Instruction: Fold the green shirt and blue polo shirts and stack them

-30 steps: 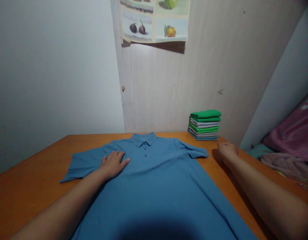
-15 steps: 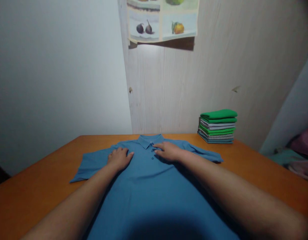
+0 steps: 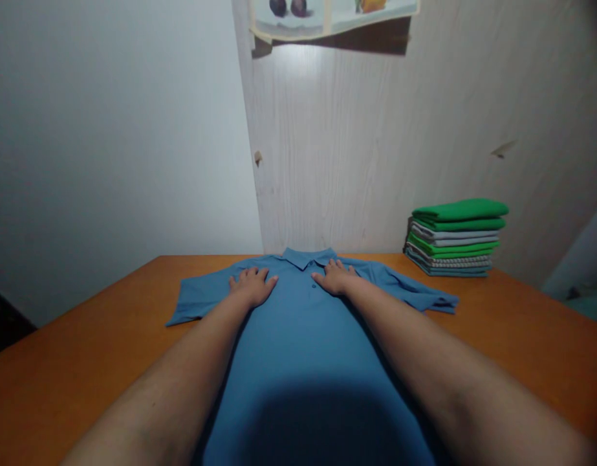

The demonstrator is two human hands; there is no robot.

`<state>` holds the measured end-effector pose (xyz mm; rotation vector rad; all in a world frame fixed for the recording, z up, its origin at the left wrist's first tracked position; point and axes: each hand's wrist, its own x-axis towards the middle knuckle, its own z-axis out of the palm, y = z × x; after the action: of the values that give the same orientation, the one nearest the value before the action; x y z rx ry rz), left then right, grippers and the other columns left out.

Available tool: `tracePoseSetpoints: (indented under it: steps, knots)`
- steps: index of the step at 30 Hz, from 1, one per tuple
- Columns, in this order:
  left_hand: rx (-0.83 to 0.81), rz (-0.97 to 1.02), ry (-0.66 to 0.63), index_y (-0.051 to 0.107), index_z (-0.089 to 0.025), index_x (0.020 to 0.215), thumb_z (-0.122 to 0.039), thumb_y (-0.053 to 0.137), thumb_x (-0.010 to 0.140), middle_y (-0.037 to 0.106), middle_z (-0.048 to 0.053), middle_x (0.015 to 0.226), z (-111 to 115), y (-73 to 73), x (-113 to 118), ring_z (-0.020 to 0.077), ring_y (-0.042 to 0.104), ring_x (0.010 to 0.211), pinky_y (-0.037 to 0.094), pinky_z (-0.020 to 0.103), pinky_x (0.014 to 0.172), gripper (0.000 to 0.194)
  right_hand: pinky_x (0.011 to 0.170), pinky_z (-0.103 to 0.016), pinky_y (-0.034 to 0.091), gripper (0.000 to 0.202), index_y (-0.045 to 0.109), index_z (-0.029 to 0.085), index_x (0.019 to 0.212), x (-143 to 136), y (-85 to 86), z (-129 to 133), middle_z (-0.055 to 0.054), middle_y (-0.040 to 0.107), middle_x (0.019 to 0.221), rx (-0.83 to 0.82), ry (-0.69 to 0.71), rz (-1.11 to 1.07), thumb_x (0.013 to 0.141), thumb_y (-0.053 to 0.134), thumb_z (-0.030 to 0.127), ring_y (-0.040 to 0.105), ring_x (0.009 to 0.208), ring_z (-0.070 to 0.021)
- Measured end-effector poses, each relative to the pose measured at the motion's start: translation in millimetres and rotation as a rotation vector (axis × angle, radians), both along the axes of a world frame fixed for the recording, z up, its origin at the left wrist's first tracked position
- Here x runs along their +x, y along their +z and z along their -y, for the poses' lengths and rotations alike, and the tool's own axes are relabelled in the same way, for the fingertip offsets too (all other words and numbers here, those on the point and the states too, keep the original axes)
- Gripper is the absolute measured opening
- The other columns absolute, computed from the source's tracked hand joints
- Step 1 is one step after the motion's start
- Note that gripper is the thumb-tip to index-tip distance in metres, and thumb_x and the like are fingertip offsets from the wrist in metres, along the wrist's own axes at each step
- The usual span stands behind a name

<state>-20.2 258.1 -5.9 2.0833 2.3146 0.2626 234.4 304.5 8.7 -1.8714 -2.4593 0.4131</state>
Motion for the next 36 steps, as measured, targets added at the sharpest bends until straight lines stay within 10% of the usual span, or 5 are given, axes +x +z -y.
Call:
tracePoseSetpoints:
  steps: [8,19,24,31,36]
  knots:
    - [0.070,-0.055,-0.042,0.060,-0.024,0.135,-0.068,0.028,0.093,0.052,0.018,0.146,1.3,0.4,-0.6,0.0415,0.043,0.134,0.025,0.068,0.107,0.068,0.107,-0.038,0.040,0.061,0.064,0.022,0.133,57.1,18.7,18.8,-0.012,0.063,0.136,0.136,0.104,-0.238,0.085,0.062,0.059,0.057,0.124,-0.0316]
    - [0.186,-0.100,-0.125,0.067,-0.021,0.119,-0.047,0.047,0.090,0.065,0.016,0.127,31.5,13.4,43.7,0.0358,0.054,0.122,0.033,0.051,0.106,0.044,0.057,-0.028,0.043,0.040,0.071,0.019,0.076,242.9,20.7,87.0,-0.011,0.071,0.075,0.409,-0.607,-0.226,0.087,0.058,0.055,0.066,0.071,-0.0235]
    - [0.121,0.323,-0.323,0.071,-0.019,0.106,-0.045,0.055,0.087,0.073,0.012,0.109,46.1,17.8,97.7,0.0296,0.065,0.102,0.048,0.039,0.088,0.036,0.046,-0.024,0.038,0.028,0.060,0.019,0.061,238.3,0.5,99.3,-0.003,0.059,0.049,0.182,-0.568,-0.559,0.080,0.068,0.038,0.055,0.046,-0.0157]
    - [0.165,0.625,-0.399,0.070,-0.017,0.096,-0.039,0.049,0.091,0.074,0.007,0.093,60.3,8.5,135.9,0.0207,0.068,0.089,0.051,0.031,0.080,0.031,0.067,-0.026,0.047,0.020,0.066,0.022,0.084,194.8,30.9,89.6,-0.004,0.071,0.081,0.513,-0.384,-0.546,0.087,0.054,0.038,0.067,0.081,-0.0196]
    - [0.182,0.498,-0.423,0.073,-0.020,0.096,-0.036,0.054,0.090,0.075,0.007,0.099,72.2,-2.1,133.8,0.0224,0.067,0.094,0.048,0.032,0.084,0.026,0.070,-0.034,0.047,0.031,0.059,0.022,0.073,213.7,19.6,91.6,-0.012,0.067,0.084,0.436,-0.691,-0.418,0.072,0.073,0.050,0.064,0.093,-0.0306]
